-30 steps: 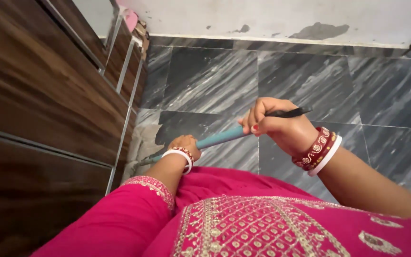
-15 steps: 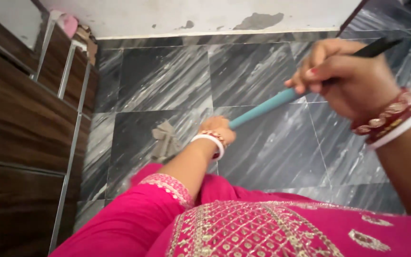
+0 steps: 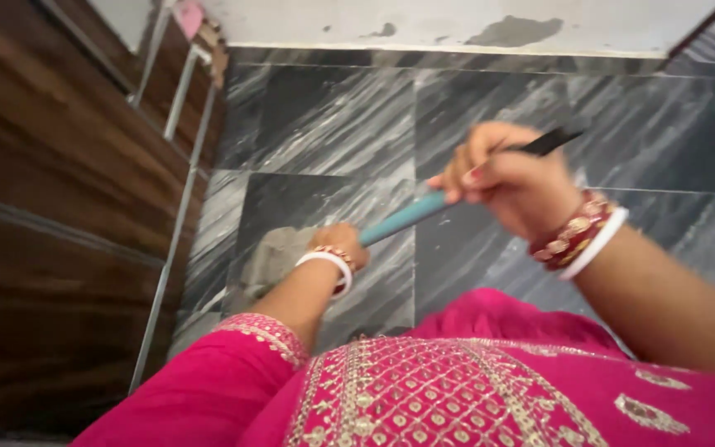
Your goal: Mop the floor using a floor mop and a damp cloth.
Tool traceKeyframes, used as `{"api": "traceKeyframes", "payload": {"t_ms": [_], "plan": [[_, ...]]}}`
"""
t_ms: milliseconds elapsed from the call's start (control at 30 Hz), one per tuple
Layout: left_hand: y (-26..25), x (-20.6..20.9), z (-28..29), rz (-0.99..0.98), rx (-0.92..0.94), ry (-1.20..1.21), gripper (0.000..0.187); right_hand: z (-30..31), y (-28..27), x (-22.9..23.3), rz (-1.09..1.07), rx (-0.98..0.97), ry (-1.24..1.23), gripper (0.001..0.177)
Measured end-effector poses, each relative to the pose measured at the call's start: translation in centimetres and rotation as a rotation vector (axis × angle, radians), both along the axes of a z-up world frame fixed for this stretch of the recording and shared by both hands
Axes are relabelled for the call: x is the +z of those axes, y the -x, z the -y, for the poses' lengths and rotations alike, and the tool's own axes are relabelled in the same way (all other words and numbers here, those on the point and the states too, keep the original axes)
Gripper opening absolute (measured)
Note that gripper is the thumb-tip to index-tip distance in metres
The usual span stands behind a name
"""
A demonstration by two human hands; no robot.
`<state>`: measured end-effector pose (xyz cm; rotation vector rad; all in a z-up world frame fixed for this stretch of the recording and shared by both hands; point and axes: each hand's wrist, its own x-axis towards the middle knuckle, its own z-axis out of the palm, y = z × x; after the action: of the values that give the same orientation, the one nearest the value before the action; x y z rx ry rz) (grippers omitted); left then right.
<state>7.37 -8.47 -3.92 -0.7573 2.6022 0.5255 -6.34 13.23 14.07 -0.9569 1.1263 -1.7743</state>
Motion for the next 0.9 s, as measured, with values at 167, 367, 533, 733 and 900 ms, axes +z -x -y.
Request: {"api": "traceKeyframes", "payload": {"t_ms": [167, 367, 533, 733, 900], "plan": [[-9.8, -10.4, 9.4, 0.095, 0.152, -0.008, 0.033, 6.5, -6.7, -4.4, -0.098, 0.144, -0.189, 0.011], [-12.5, -12.5, 9.9, 0.205, 0.116, 0.056, 0.040, 6.5, -8.6, -6.5, -0.059, 0.314, -0.281, 0.009], [-8.6, -6.5, 6.3, 0.336, 0.033, 0.062, 0.039, 3.7, -5.2, -5.1, -0.179, 0.300, -0.365, 0.010], [-1.9, -4.4, -0.2, 0.371, -0.187, 0.108, 0.036, -3.5, 0.9, -2.2, -0.191, 0.273, -0.445, 0.011], [7.3, -1.6, -10.5, 0.265, -0.222, 0.066, 0.035, -13.3, 8.8, 0.6, -0.244, 0.177, -0.479, 0.011]]}}
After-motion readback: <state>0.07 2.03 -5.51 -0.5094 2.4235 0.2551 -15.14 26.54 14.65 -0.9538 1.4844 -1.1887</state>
